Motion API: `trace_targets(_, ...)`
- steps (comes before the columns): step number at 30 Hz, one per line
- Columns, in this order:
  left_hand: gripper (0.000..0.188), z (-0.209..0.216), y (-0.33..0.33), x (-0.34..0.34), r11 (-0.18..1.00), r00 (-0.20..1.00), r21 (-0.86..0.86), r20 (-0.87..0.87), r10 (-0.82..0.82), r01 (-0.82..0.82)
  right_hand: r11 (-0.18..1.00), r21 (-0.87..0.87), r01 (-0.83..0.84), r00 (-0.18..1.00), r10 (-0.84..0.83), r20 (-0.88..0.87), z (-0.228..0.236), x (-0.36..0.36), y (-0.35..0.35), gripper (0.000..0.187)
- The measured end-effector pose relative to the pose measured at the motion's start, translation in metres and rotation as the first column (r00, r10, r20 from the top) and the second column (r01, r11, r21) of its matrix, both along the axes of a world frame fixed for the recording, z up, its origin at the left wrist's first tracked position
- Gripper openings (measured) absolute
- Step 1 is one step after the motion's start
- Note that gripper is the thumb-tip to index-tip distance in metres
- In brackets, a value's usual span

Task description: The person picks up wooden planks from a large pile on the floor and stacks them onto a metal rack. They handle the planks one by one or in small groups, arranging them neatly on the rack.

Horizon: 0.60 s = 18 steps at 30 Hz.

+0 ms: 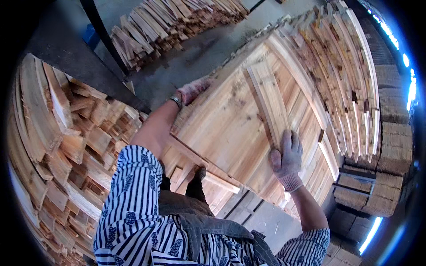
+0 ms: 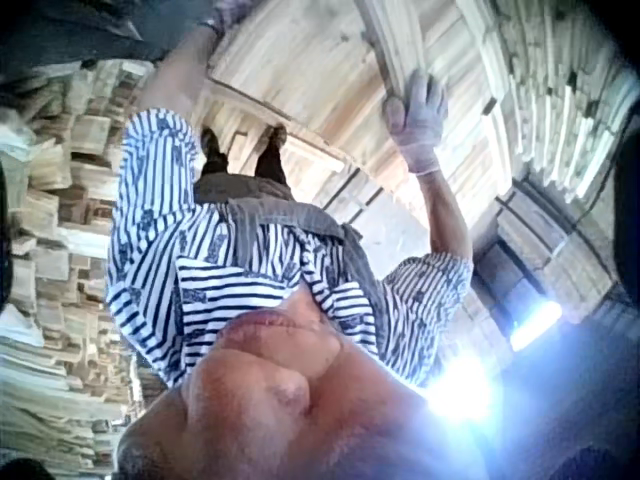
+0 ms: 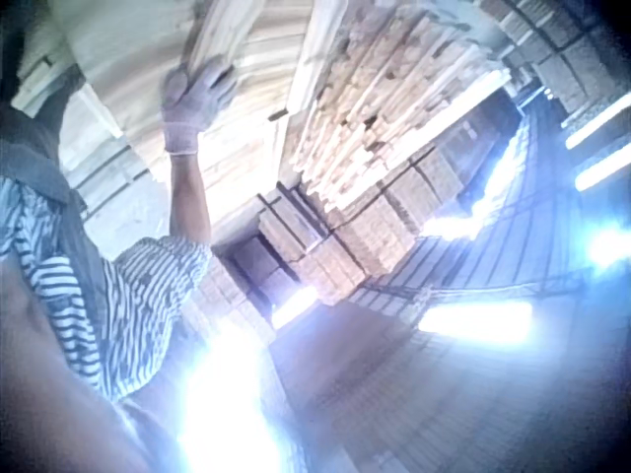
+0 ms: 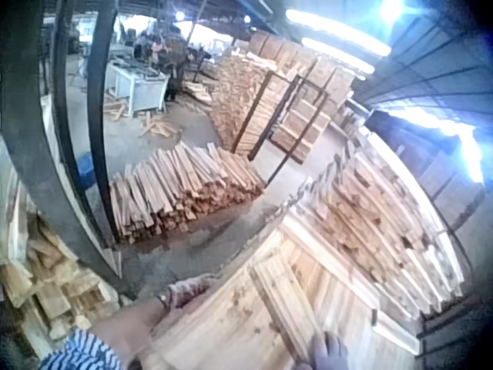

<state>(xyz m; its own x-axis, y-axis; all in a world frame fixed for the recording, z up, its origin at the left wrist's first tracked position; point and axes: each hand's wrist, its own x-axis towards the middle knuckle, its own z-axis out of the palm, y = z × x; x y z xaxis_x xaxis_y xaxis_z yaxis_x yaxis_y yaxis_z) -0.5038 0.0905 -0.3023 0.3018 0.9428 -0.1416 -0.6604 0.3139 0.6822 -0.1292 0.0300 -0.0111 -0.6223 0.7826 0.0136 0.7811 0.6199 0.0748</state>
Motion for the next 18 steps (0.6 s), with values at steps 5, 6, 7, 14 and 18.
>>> trace_targets(5,0.049,0.008,-0.021,-0.004,0.926,0.444,0.351,-0.814,0.375,-0.138,0.992,0.08,-0.097,0.994,0.1,-0.034,-0.012,0.012,-0.001,0.077)
trace_targets(6,0.054,0.056,-0.023,0.009,0.982,0.315,0.141,-0.933,0.173,-0.122,0.996,0.07,-0.063,0.998,0.065,-0.026,-0.016,0.026,-0.005,0.076)
trace_targets(7,0.061,0.097,-0.029,0.012,0.986,0.183,-0.062,-0.983,-0.033,-0.158,0.996,0.076,-0.045,0.999,0.047,-0.016,-0.015,0.031,-0.004,0.076)
trace_targets(14,0.044,0.228,-0.222,0.034,0.651,0.252,0.432,-0.677,0.691,-0.624,0.998,0.056,-0.017,0.988,0.025,-0.154,-0.018,0.03,0.012,0.072)
trace_targets(18,0.049,0.308,-0.364,0.004,0.514,-0.452,0.825,-0.561,0.693,-0.235,0.998,0.067,0.009,0.984,0.003,-0.181,-0.01,0.016,0.006,0.068)
